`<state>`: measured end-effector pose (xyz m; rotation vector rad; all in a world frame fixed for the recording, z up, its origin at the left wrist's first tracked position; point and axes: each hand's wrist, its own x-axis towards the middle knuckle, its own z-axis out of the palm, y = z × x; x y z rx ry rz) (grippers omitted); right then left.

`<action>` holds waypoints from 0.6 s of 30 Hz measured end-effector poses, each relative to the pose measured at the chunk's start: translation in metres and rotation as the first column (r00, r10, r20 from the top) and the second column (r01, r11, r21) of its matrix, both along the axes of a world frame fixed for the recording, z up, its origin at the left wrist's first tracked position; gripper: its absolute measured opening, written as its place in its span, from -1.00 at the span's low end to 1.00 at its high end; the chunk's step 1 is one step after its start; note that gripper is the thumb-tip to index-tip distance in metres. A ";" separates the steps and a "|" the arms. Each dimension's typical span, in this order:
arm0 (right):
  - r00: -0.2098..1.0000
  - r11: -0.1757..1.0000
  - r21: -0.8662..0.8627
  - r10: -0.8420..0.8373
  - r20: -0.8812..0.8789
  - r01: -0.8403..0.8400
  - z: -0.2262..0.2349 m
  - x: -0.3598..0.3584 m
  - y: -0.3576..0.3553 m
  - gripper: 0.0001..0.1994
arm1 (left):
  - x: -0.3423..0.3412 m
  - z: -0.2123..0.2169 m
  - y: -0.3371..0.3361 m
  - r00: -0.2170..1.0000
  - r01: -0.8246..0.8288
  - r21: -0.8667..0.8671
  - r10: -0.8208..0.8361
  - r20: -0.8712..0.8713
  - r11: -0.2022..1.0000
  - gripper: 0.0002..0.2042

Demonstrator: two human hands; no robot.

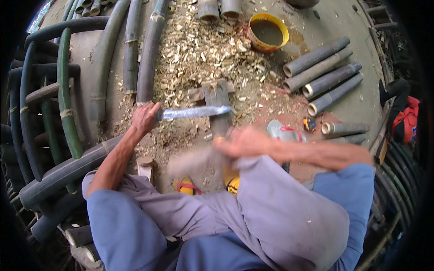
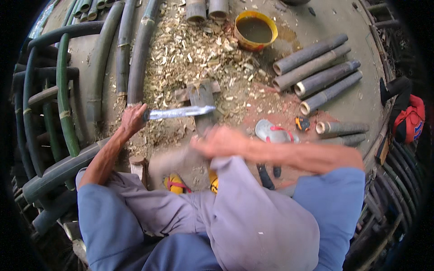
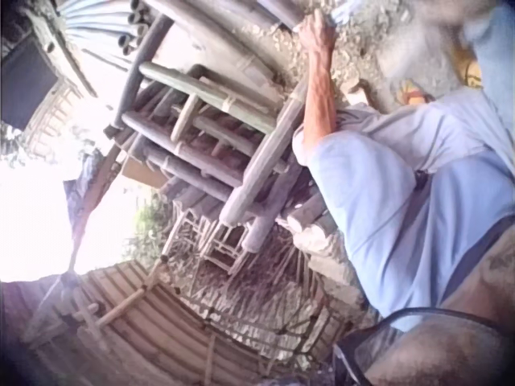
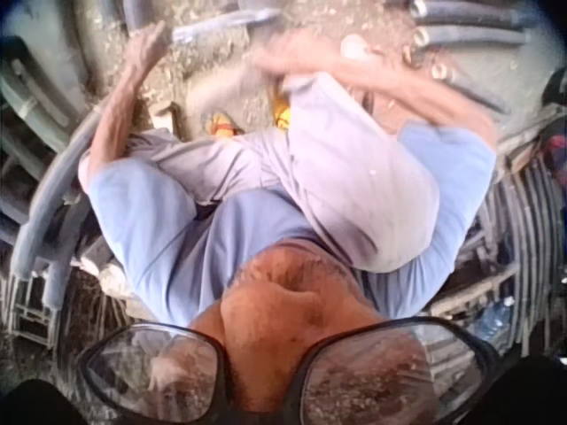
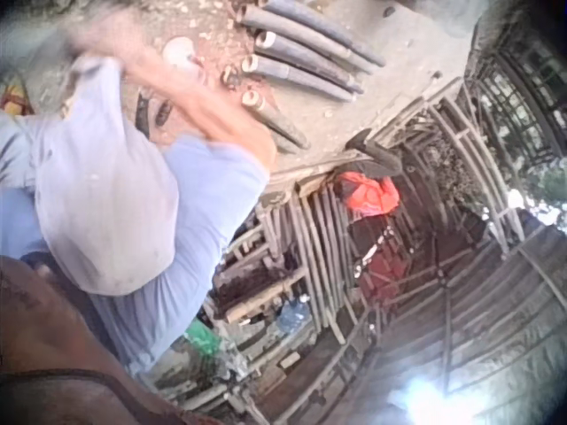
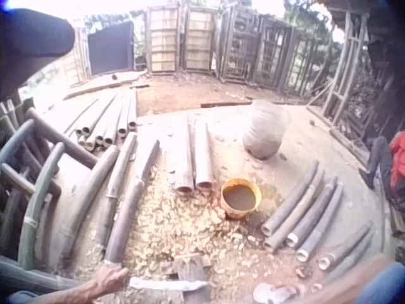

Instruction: The person measures a bamboo pole with a tape measure, cuts a notch using a machete, and refines the hole with a small curved knife.

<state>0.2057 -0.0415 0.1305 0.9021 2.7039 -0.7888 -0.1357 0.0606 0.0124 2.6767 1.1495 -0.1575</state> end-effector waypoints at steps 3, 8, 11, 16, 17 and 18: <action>0.763 0.897 0.358 0.417 -0.494 -0.259 0.005 -0.002 -0.001 -0.59 | 0.005 0.002 0.007 0.999 0.000 -0.019 -0.001 -0.044 1.000 -0.76; 0.926 0.965 -0.141 -0.163 0.341 0.222 -0.005 0.024 0.053 -0.22 | 0.005 0.000 0.015 0.999 -0.020 -0.006 0.019 -0.032 1.000 -0.73; 0.986 0.999 0.003 0.038 -0.161 -0.038 -0.013 -0.003 -0.013 -0.37 | 0.005 -0.001 0.006 1.000 0.006 -0.004 -0.006 -0.009 1.000 -0.72; 0.946 0.988 0.138 0.102 -0.307 -0.061 -0.020 0.016 0.017 -0.51 | 0.000 -0.011 0.014 1.000 -0.001 -0.010 0.001 -0.024 1.000 -0.74; 0.989 0.999 0.042 -0.009 -0.144 0.016 -0.014 0.019 0.026 -0.51 | 0.005 -0.013 0.021 1.000 -0.004 0.052 0.003 0.020 0.999 -0.74; 0.994 0.993 -0.039 -0.106 0.032 0.108 -0.008 0.021 0.034 -0.51 | 0.004 -0.010 0.017 1.000 -0.009 0.034 0.009 0.006 0.999 -0.75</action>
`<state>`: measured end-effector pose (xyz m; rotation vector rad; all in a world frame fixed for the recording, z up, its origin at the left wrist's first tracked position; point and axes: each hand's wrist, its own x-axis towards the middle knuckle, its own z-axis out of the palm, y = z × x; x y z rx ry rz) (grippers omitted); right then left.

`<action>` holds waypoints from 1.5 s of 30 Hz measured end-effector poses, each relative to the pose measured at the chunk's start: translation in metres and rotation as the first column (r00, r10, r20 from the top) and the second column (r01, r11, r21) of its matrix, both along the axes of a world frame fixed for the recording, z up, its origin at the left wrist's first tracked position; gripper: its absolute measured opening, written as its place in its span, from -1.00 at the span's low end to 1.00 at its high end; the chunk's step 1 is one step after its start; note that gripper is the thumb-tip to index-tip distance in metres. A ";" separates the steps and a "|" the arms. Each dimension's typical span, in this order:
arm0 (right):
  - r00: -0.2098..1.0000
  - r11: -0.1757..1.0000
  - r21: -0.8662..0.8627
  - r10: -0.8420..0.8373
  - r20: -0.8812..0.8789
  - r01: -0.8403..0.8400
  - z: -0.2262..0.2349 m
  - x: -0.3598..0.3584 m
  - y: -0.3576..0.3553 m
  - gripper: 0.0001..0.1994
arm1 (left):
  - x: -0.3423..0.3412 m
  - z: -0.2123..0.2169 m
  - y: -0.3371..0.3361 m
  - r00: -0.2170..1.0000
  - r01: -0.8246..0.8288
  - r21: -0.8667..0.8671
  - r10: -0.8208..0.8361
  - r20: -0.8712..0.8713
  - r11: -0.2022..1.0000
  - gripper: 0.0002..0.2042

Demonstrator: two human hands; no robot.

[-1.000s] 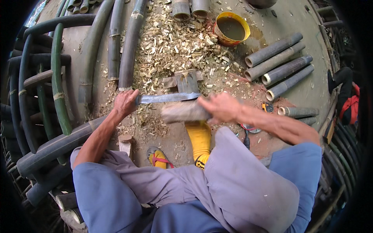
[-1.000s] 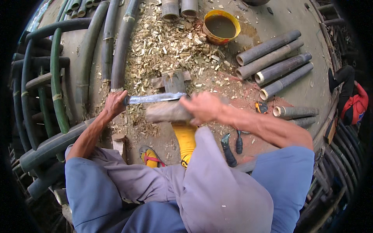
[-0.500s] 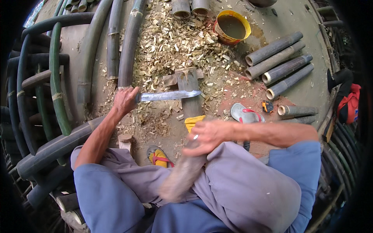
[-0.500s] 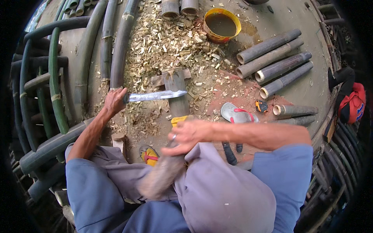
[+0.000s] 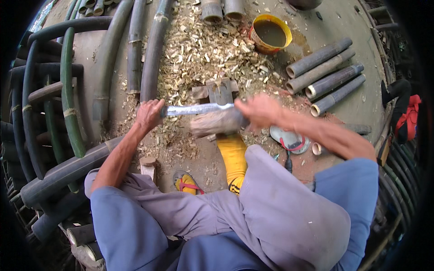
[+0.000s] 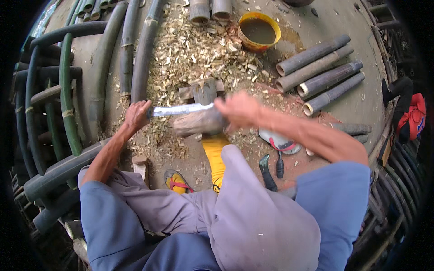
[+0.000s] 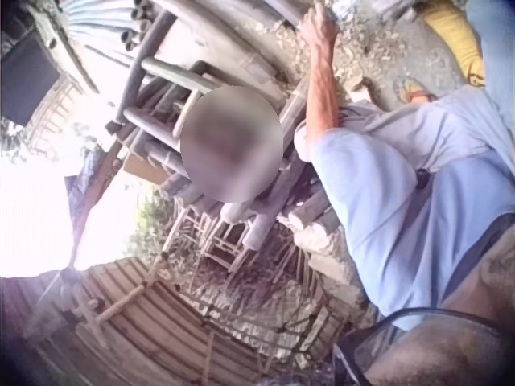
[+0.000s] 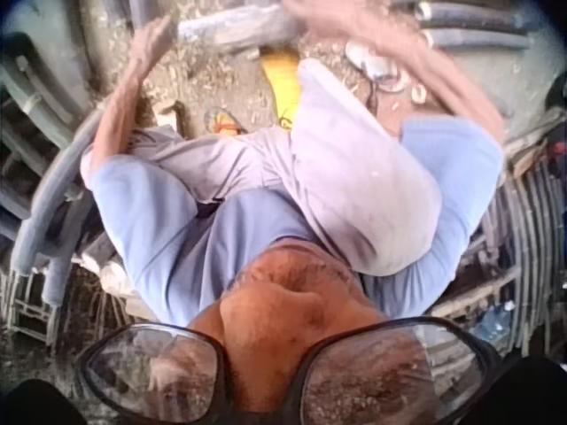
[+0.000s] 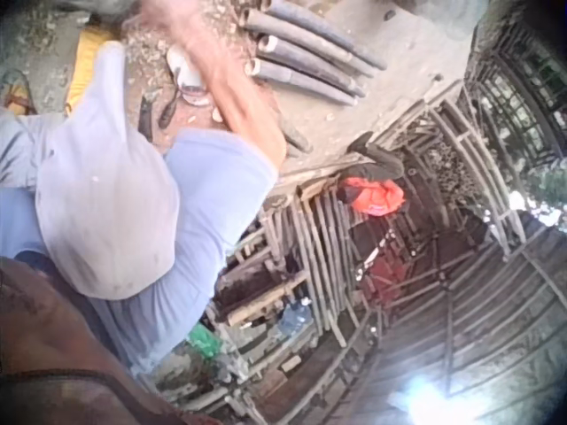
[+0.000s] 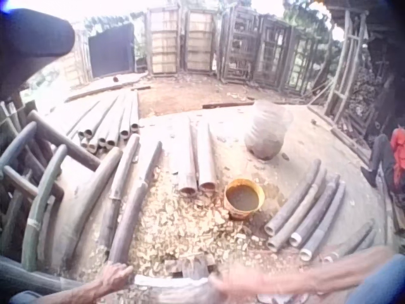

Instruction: The person measures a bamboo pole with a tape measure, cuts a notch using a machete, and refines the hole with a small curved knife.

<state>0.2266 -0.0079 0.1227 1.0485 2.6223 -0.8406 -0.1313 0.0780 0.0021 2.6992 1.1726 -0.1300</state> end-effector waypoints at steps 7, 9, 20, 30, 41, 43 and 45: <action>0.979 0.987 0.099 0.143 -0.144 -0.129 -0.039 0.017 0.003 -0.58 | 0.005 0.004 0.001 1.000 0.030 -0.023 -0.030 -0.001 0.999 -0.76; 0.997 0.996 0.024 0.082 -0.015 -0.082 -0.022 0.014 0.016 -0.47 | 0.001 0.000 0.004 1.000 0.023 -0.015 -0.023 -0.007 1.000 -0.75; 0.943 0.963 0.203 0.226 -0.243 -0.178 -0.010 -0.002 -0.009 -0.73 | 0.008 -0.001 0.010 0.999 -0.044 -0.033 0.044 -0.007 0.998 -0.73; 0.999 0.946 0.320 -0.042 -0.029 0.049 -0.028 0.046 0.042 -0.28 | 0.009 0.002 0.011 0.999 -0.033 -0.041 0.032 -0.041 0.999 -0.64; 0.100 0.092 -0.263 -0.995 0.016 0.960 -0.061 0.054 -0.142 -0.11 | 0.042 0.117 -0.119 0.892 -0.363 -0.735 0.442 -0.096 0.573 -0.62; 0.060 0.036 -0.234 -0.994 0.097 0.971 -0.071 0.059 -0.161 -0.06 | 0.041 0.130 -0.097 0.863 -0.328 -0.750 0.506 0.010 0.574 -0.62; 0.124 0.087 -0.223 -0.979 0.160 0.971 -0.068 0.060 -0.175 0.08 | 0.057 0.122 -0.047 0.890 -0.268 -0.497 0.409 0.200 0.826 -0.69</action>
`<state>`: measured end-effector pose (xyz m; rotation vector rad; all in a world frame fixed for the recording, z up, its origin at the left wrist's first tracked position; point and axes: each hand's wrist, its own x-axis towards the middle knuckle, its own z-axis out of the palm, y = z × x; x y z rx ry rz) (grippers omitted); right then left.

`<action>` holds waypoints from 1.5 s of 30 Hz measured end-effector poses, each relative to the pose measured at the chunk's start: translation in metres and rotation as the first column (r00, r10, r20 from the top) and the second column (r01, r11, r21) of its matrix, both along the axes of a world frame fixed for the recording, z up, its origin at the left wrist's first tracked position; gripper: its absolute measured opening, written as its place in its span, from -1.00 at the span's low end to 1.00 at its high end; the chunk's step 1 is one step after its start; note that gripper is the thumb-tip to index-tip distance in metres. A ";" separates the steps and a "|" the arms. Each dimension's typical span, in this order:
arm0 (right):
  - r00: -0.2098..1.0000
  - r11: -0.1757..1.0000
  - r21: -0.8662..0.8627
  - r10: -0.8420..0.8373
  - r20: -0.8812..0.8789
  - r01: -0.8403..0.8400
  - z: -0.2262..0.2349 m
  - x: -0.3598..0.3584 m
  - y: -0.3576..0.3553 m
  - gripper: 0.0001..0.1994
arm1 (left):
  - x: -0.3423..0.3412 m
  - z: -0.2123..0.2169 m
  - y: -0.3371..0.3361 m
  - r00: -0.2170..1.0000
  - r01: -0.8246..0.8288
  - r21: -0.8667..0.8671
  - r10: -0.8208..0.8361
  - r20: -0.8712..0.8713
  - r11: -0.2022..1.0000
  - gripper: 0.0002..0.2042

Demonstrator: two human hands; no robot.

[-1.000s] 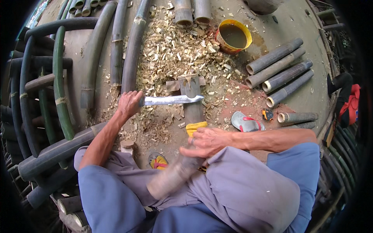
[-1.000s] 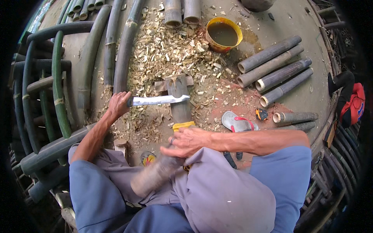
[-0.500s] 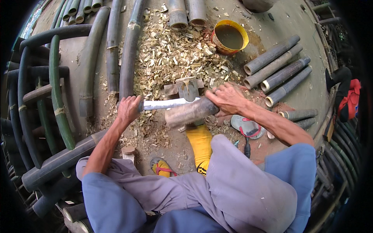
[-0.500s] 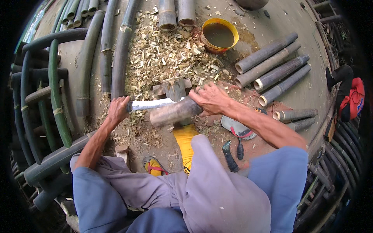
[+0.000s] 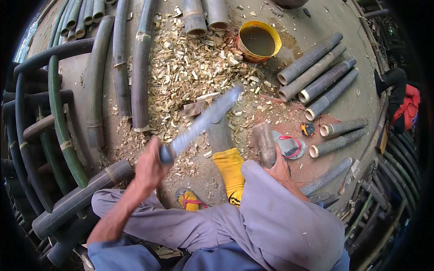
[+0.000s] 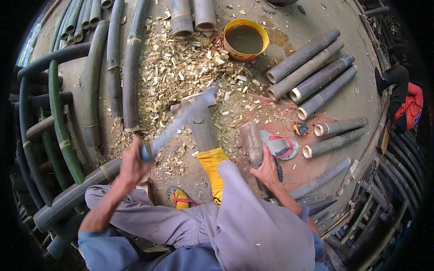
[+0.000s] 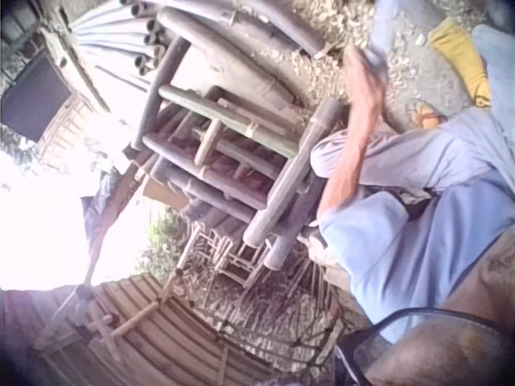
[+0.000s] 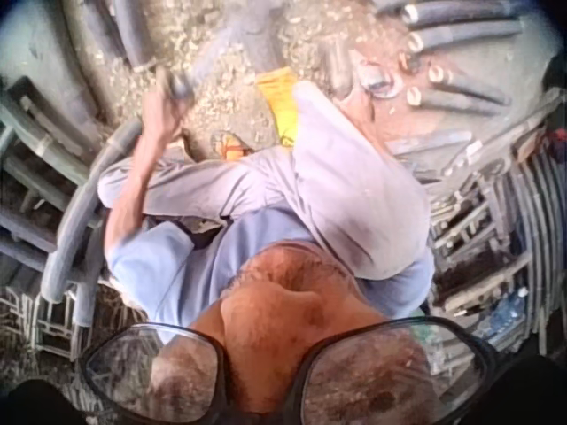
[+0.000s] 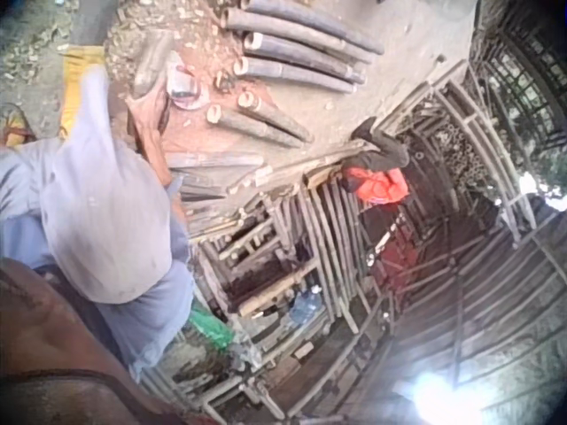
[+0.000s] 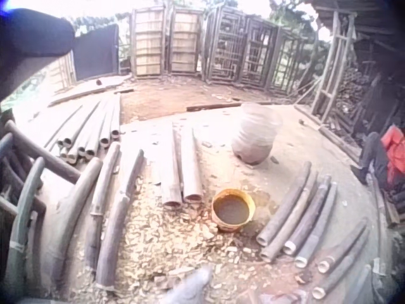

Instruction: The person measures a bamboo pole with a tape measure, cuts a notch using a machete, and refines the hole with a small curved knife.

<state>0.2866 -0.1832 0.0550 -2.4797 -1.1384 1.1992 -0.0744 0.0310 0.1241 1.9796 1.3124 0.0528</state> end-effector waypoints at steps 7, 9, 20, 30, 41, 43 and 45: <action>0.999 0.998 0.051 0.036 0.007 -0.036 -0.010 -0.005 -0.009 0.13 | 0.184 -0.018 0.182 0.923 0.310 0.347 -0.192 -0.334 0.885 -0.74; 0.999 0.995 0.092 0.029 -0.043 -0.025 0.001 -0.010 0.003 0.11 | 0.214 -0.037 0.211 0.810 0.486 0.382 -0.241 -0.534 0.786 -0.85; 0.997 0.998 0.041 -0.051 -0.064 0.054 0.005 -0.001 0.003 0.06 | 0.107 -0.068 0.171 0.954 0.273 0.161 -0.288 0.084 0.949 -0.65; 0.987 0.999 0.039 -0.025 -0.160 0.031 0.011 0.003 0.012 0.05 | -0.030 -0.069 0.113 0.949 0.116 -0.087 -0.136 -0.285 0.989 -0.59; 0.984 0.999 0.036 -0.030 -0.178 0.037 0.023 -0.003 0.015 0.03 | -0.034 -0.076 0.118 0.937 0.157 -0.047 -0.164 -0.309 0.986 -0.61; 0.987 0.989 0.137 0.078 -0.140 -0.059 0.030 -0.003 0.024 0.02 | -0.033 -0.076 0.120 0.929 0.166 -0.023 -0.164 -0.332 0.986 -0.61; 0.985 0.946 0.292 0.166 -0.054 -0.143 0.068 -0.012 0.063 0.02 | -0.027 -0.078 0.118 0.914 0.190 -0.016 -0.183 -0.362 0.982 -0.61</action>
